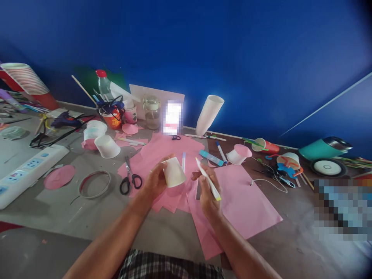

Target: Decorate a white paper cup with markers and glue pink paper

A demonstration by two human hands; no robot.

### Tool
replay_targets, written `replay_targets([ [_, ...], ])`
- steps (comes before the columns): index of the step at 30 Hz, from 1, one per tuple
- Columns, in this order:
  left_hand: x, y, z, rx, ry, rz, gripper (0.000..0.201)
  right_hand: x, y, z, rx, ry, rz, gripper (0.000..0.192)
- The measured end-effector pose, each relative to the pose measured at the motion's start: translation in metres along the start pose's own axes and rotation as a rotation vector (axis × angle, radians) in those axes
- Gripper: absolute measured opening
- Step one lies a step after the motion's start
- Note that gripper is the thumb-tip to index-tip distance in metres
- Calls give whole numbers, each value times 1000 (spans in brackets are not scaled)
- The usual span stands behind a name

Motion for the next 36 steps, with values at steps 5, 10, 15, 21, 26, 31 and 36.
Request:
replay_targets([
  [5,0,2,0,28,7,10,50,5,17,4,76,13,155,33],
  [10,0,1,1,22,13,14,50,2,18,11,19,-53,96,27],
  [15,1,-1,-1,22,13,24,52,1,24,14,-22,-79,115,34],
  [21,0,3,4,41,17,38,55,-2,29,18,-86,-97,155,39],
  [26,-1,7,12,25,-21,49,56,-1,25,17,-12,-112,152,38],
  [31,0,8,8,49,-17,86,49,1,29,14,15,-69,208,33],
  [36,1,6,1,83,-20,129,40,1,27,17,54,-67,237,30],
])
Point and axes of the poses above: each hand's wrist, its own x-axis towards the middle knuckle, its own z-axis out of the palm, y = z × x, the point moved 8 cm from there along x, towards the middle knuckle, and after that the axes turned 13 degrees about z, right-handed, at the moved point
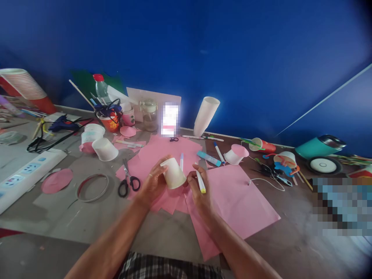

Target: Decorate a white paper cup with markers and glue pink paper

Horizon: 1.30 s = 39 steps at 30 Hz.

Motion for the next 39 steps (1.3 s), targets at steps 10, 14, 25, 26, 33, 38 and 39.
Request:
replay_targets([
  [10,1,0,3,43,-16,12,39,0,4,-2,-141,1,-93,35],
  [14,1,0,3,42,-36,21,38,-3,-2,-1,-208,-3,-160,35],
  [25,5,-4,-2,42,-68,36,37,-1,-4,0,-175,-16,-166,28],
  [26,5,-4,-2,38,-59,34,38,-1,-5,1,-197,-25,-175,28],
  [33,3,0,5,12,-62,32,42,-3,-10,3,-261,-31,-206,29],
  [38,1,-1,9,-38,-61,-13,44,1,-4,0,-149,-1,-127,28],
  [39,2,-2,9,-35,-62,-20,44,1,-3,0,-132,-7,-113,29],
])
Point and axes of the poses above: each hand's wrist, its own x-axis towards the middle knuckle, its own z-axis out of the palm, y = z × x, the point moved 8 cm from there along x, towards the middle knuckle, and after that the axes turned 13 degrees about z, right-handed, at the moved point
